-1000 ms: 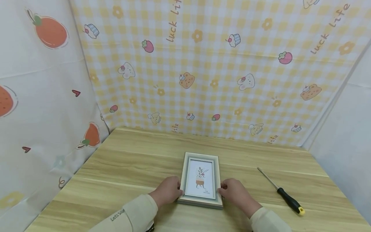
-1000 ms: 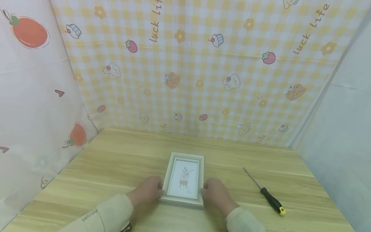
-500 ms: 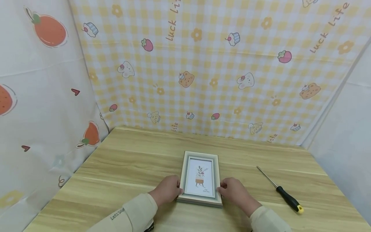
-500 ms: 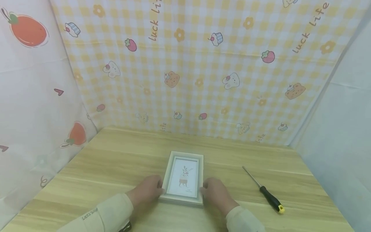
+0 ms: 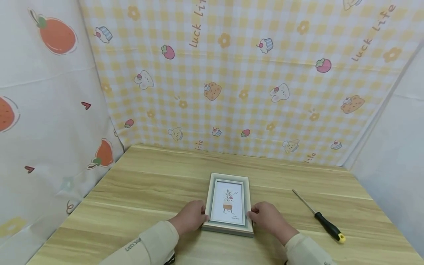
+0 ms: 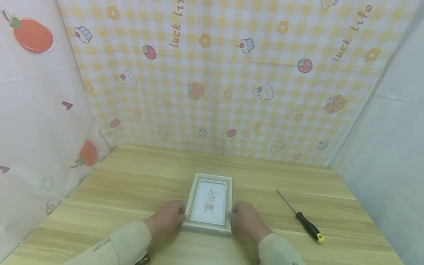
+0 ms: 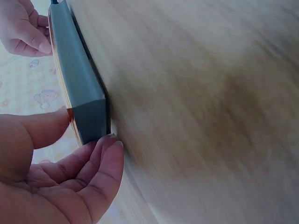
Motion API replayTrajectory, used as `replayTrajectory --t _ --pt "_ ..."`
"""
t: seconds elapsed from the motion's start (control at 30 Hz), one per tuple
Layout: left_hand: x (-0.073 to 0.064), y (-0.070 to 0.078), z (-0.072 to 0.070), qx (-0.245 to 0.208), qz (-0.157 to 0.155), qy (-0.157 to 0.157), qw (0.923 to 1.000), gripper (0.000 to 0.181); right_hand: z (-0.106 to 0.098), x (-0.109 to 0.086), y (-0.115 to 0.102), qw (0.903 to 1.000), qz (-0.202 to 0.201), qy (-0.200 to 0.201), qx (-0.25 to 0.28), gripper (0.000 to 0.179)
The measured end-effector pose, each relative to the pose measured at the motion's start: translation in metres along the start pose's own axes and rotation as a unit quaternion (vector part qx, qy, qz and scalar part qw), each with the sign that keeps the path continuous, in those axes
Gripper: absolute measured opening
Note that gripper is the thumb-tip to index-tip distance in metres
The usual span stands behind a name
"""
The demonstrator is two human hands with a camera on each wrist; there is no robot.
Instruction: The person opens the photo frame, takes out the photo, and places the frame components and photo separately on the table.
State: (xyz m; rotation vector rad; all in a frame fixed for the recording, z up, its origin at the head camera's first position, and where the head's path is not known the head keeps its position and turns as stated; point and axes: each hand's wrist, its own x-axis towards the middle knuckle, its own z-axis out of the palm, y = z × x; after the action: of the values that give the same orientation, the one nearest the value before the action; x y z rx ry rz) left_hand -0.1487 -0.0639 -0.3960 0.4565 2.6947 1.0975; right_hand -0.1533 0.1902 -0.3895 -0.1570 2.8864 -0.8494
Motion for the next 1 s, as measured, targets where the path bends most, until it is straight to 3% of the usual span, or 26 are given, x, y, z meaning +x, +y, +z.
replayTrajectory --t 0.1,0.33,0.53,0.87,1.0 --pt "-0.001 -0.003 -0.002 -0.007 -0.006 -0.002 1.0 0.027 -0.004 -0.002 -0.002 0.9999 0.004 0.005 0.012 0.013" --pt "-0.002 0.002 -0.004 -0.029 -0.006 0.034 0.999 0.024 -0.011 -0.013 -0.003 0.9982 -0.021 0.056 -0.002 0.025" --pt "-0.003 0.009 -0.004 -0.041 -0.019 0.032 0.9985 0.024 -0.014 -0.022 -0.003 0.9958 -0.036 0.079 -0.028 0.026" --pt "0.011 0.002 -0.002 -0.002 -0.035 0.032 0.9989 0.027 -0.006 -0.009 0.007 0.9995 -0.011 0.03 -0.005 0.028" --pt "0.02 -0.002 -0.001 0.004 -0.042 0.036 0.9985 0.026 -0.001 0.001 0.006 0.9999 0.009 0.007 0.012 0.016"
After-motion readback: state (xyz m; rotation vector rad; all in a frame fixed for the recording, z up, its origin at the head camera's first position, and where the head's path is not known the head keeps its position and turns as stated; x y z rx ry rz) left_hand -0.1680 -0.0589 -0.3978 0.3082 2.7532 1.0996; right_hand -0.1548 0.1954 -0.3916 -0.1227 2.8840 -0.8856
